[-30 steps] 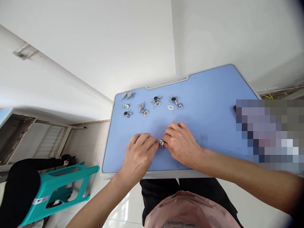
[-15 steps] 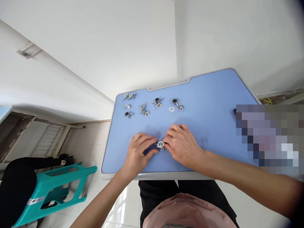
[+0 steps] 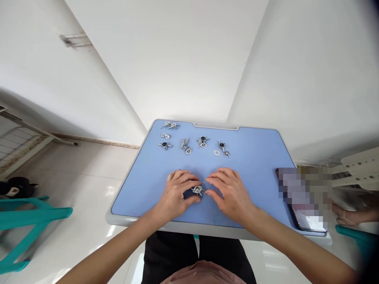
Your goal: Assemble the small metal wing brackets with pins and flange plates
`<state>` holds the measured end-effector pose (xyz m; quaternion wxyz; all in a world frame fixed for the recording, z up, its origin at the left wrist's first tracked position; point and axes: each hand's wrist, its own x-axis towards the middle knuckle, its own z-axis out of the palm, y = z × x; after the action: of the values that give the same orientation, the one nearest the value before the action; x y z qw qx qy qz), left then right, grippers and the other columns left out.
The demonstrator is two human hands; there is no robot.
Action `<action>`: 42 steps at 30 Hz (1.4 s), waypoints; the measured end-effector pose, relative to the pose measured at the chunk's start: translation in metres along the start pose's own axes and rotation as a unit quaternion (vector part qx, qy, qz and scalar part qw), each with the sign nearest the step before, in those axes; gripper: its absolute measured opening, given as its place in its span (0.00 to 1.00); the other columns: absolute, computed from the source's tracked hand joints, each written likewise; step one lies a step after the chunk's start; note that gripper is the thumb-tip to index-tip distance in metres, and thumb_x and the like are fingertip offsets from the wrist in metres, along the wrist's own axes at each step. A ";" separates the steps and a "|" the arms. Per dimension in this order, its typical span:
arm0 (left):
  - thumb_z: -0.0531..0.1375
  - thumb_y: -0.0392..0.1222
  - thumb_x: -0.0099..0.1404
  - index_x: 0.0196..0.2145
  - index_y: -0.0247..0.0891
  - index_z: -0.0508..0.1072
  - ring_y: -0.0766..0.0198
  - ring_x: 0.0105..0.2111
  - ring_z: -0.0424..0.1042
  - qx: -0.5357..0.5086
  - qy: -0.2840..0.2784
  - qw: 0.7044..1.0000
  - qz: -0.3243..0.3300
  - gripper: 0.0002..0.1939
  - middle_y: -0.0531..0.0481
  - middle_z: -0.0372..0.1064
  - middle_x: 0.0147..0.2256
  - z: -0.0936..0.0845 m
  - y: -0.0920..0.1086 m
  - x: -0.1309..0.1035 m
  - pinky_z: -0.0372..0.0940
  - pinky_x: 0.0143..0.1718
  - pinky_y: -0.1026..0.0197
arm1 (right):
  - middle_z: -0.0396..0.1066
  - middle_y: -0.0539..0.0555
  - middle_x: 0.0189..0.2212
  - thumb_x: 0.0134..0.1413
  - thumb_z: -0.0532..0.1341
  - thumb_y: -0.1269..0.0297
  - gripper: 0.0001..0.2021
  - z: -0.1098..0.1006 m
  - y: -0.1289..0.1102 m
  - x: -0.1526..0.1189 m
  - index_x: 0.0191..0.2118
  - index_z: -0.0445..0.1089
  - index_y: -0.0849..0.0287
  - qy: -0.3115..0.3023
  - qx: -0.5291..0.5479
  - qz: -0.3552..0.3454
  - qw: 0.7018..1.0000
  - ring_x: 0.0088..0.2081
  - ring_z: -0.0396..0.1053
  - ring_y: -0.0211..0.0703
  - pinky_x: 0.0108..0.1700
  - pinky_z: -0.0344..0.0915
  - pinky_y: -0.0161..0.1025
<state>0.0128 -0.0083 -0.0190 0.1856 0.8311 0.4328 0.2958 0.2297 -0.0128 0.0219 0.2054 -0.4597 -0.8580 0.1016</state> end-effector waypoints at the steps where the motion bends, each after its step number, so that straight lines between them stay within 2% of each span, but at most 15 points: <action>1: 0.71 0.41 0.55 0.45 0.44 0.74 0.52 0.50 0.65 -0.004 -0.002 1.000 -0.001 0.19 0.50 0.74 0.46 -0.001 -0.001 -0.001 0.56 0.51 0.48 | 0.74 0.55 0.44 0.60 0.62 0.66 0.10 -0.007 0.002 -0.006 0.47 0.73 0.59 0.009 -0.015 0.004 1.000 0.49 0.62 0.48 0.50 0.58 0.46; 5: 0.70 0.38 0.56 0.46 0.42 0.73 0.51 0.51 0.64 -0.017 0.003 1.000 -0.017 0.20 0.49 0.74 0.46 -0.001 -0.004 -0.005 0.56 0.50 0.48 | 0.74 0.57 0.44 0.62 0.60 0.65 0.13 -0.026 0.012 -0.035 0.50 0.71 0.62 -0.003 -0.112 0.035 0.993 0.49 0.62 0.52 0.44 0.63 0.45; 9: 0.68 0.36 0.58 0.44 0.43 0.74 0.52 0.50 0.65 -0.022 0.010 1.000 -0.018 0.15 0.50 0.74 0.45 -0.001 -0.004 -0.006 0.57 0.49 0.48 | 0.74 0.57 0.42 0.62 0.59 0.64 0.12 -0.016 0.021 -0.046 0.49 0.71 0.61 -0.019 -0.172 0.046 0.984 0.47 0.64 0.51 0.35 0.64 0.39; 11: 0.67 0.35 0.59 0.43 0.43 0.74 0.52 0.50 0.65 -0.020 0.014 1.000 -0.014 0.14 0.50 0.74 0.45 -0.001 -0.004 -0.006 0.57 0.49 0.48 | 0.74 0.56 0.41 0.64 0.57 0.65 0.10 -0.008 0.024 -0.042 0.45 0.73 0.58 -0.018 -0.184 0.049 0.981 0.44 0.66 0.47 0.30 0.62 0.36; 14: 0.67 0.36 0.59 0.43 0.43 0.75 0.53 0.50 0.64 -0.018 0.024 0.999 -0.013 0.13 0.51 0.74 0.44 0.000 -0.003 -0.006 0.57 0.50 0.49 | 0.74 0.55 0.39 0.67 0.52 0.65 0.12 -0.006 0.023 -0.033 0.40 0.73 0.57 -0.010 -0.187 0.052 0.981 0.38 0.69 0.42 0.24 0.55 0.34; 17: 0.67 0.36 0.59 0.42 0.44 0.76 0.54 0.49 0.65 -0.018 0.031 0.999 -0.016 0.12 0.52 0.75 0.43 0.000 -0.002 -0.004 0.57 0.49 0.50 | 0.75 0.53 0.33 0.69 0.49 0.64 0.14 -0.017 0.015 -0.024 0.41 0.72 0.57 -0.004 -0.163 0.037 0.986 0.32 0.69 0.38 0.24 0.53 0.34; 20: 0.66 0.36 0.61 0.40 0.43 0.76 0.56 0.47 0.66 -0.026 0.035 0.999 -0.014 0.09 0.52 0.75 0.42 -0.001 -0.001 -0.003 0.57 0.49 0.50 | 0.72 0.49 0.27 0.69 0.49 0.62 0.14 -0.033 0.000 -0.013 0.44 0.72 0.56 -0.053 -0.127 -0.033 0.990 0.25 0.66 0.35 0.25 0.53 0.34; 23: 0.64 0.37 0.63 0.40 0.43 0.77 0.56 0.46 0.66 -0.033 0.041 0.998 -0.018 0.07 0.51 0.75 0.41 -0.003 0.001 -0.002 0.57 0.48 0.50 | 0.70 0.51 0.28 0.69 0.49 0.63 0.14 -0.045 -0.016 0.002 0.42 0.73 0.57 -0.101 -0.138 -0.090 0.981 0.26 0.65 0.34 0.25 0.52 0.33; 28: 0.67 0.39 0.60 0.38 0.43 0.78 0.55 0.46 0.66 -0.039 0.044 0.998 -0.024 0.07 0.51 0.75 0.40 -0.004 0.002 -0.002 0.58 0.48 0.50 | 0.68 0.52 0.30 0.68 0.50 0.67 0.13 -0.053 -0.029 0.021 0.41 0.72 0.58 -0.138 -0.188 -0.119 0.965 0.30 0.65 0.36 0.24 0.50 0.33; 33: 0.65 0.38 0.61 0.38 0.43 0.78 0.56 0.45 0.66 -0.035 0.062 0.997 -0.015 0.06 0.51 0.75 0.40 -0.003 0.000 -0.003 0.58 0.48 0.49 | 0.67 0.51 0.28 0.67 0.51 0.68 0.11 -0.052 -0.032 0.025 0.40 0.72 0.58 -0.137 -0.206 -0.149 0.957 0.30 0.63 0.37 0.23 0.47 0.35; 42: 0.64 0.36 0.62 0.37 0.43 0.79 0.55 0.46 0.66 -0.042 0.062 0.997 -0.024 0.06 0.51 0.76 0.40 -0.001 0.001 -0.003 0.58 0.49 0.49 | 0.66 0.50 0.27 0.66 0.54 0.70 0.09 -0.048 -0.038 0.032 0.38 0.72 0.58 -0.146 -0.233 -0.175 0.945 0.28 0.59 0.38 0.22 0.45 0.36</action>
<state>0.0117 -0.0113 -0.0188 0.1997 0.7922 0.4503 0.3602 0.2066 -0.0079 0.0868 -0.0209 -0.3171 -0.9454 -0.0726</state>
